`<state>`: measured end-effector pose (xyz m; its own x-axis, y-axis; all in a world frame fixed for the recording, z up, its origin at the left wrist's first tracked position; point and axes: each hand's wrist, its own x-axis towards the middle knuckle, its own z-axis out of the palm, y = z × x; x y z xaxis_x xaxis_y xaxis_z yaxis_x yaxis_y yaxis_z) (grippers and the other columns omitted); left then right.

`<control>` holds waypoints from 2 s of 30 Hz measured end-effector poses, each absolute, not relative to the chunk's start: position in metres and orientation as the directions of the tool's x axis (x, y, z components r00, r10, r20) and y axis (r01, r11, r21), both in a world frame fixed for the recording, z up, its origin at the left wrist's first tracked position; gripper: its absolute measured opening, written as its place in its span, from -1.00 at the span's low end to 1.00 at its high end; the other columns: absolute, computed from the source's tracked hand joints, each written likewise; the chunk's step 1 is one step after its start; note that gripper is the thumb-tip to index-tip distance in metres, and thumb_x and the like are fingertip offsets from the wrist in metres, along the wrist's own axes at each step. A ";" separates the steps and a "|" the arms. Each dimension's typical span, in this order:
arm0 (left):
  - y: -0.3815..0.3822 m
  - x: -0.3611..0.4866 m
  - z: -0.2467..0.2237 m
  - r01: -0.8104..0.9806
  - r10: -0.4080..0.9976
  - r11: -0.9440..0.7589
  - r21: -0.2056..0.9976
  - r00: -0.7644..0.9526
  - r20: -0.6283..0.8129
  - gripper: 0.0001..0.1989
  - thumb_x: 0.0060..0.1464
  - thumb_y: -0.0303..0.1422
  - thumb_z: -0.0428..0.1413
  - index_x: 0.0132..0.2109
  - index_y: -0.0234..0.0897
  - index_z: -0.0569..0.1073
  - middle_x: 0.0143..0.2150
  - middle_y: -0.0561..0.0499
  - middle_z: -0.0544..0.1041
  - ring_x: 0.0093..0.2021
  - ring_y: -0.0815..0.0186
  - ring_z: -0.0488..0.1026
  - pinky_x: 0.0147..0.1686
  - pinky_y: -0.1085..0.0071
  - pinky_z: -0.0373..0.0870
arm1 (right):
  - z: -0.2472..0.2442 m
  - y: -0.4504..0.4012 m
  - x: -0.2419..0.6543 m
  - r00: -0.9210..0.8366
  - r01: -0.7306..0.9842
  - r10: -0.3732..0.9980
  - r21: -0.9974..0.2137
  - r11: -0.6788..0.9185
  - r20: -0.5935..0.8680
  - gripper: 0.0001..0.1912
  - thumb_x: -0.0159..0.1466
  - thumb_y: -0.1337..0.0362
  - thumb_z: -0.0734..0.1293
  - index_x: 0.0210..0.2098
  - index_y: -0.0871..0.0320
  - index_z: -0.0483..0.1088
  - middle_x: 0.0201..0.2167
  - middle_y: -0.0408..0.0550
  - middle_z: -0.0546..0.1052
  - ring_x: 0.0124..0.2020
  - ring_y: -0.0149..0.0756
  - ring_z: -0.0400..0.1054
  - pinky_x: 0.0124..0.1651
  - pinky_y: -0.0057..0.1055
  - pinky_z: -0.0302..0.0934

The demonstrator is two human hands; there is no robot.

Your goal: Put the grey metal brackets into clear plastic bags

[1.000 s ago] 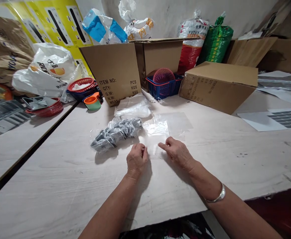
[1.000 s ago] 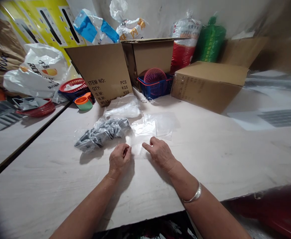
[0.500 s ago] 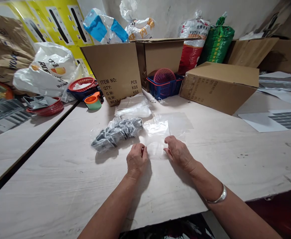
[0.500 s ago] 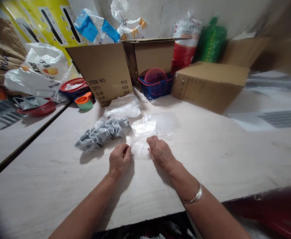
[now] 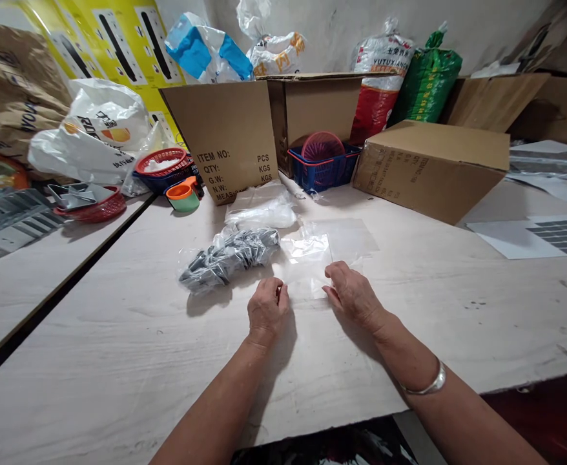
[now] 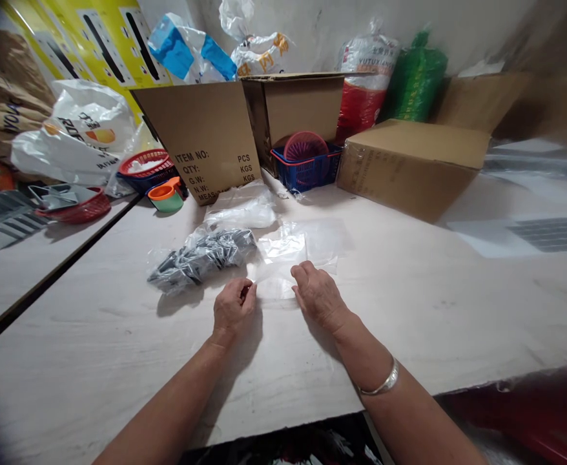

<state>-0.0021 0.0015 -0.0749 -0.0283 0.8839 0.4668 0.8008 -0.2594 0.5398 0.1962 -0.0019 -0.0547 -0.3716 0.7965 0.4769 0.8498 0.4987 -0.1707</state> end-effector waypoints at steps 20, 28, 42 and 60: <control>0.003 -0.004 -0.078 0.803 0.871 -0.292 0.520 -0.001 0.491 -0.88 0.04 -0.40 -0.05 -0.42 -0.26 0.34 -0.49 0.03 0.35 -0.46 0.34 0.28 -0.41 0.41 0.22 | -0.050 -0.005 0.193 -0.587 0.781 0.691 0.069 0.621 0.422 -0.68 0.18 0.52 0.10 -0.23 0.09 0.36 -0.32 -0.01 0.32 -0.46 -0.40 0.05 -0.40 -0.43 -0.08; 0.002 -0.003 -0.075 0.804 0.891 -0.261 0.535 -0.013 0.454 -0.89 0.02 -0.43 -0.04 -0.44 -0.23 0.32 -0.49 0.04 0.35 -0.42 0.32 0.29 -0.39 0.41 0.19 | -0.055 -0.003 0.197 -0.475 0.857 0.758 0.041 0.513 0.447 -0.64 0.09 0.56 0.14 -0.21 0.15 0.38 -0.32 0.00 0.32 -0.51 -0.43 0.05 -0.43 -0.44 -0.10; 0.002 -0.002 -0.075 0.832 0.898 -0.244 0.499 -0.001 0.441 -0.83 0.06 -0.37 -0.04 -0.39 -0.26 0.41 -0.47 0.02 0.39 -0.44 0.33 0.32 -0.43 0.43 0.21 | -0.055 -0.005 0.195 -0.476 0.842 0.804 -0.082 0.534 0.356 -0.53 0.02 0.59 0.12 -0.10 0.18 0.30 -0.25 0.01 0.30 -0.48 -0.44 0.15 -0.50 -0.50 -0.02; 0.004 -0.003 -0.080 0.810 0.888 -0.249 0.532 -0.028 0.458 -0.87 -0.02 -0.42 -0.01 -0.33 -0.31 0.42 -0.42 -0.03 0.45 -0.42 0.31 0.36 -0.38 0.40 0.28 | -0.056 -0.004 0.195 -0.454 0.834 0.799 -0.128 0.537 0.394 -0.54 0.04 0.59 0.15 -0.09 0.19 0.33 -0.27 0.03 0.33 -0.44 -0.41 0.20 -0.44 -0.50 0.05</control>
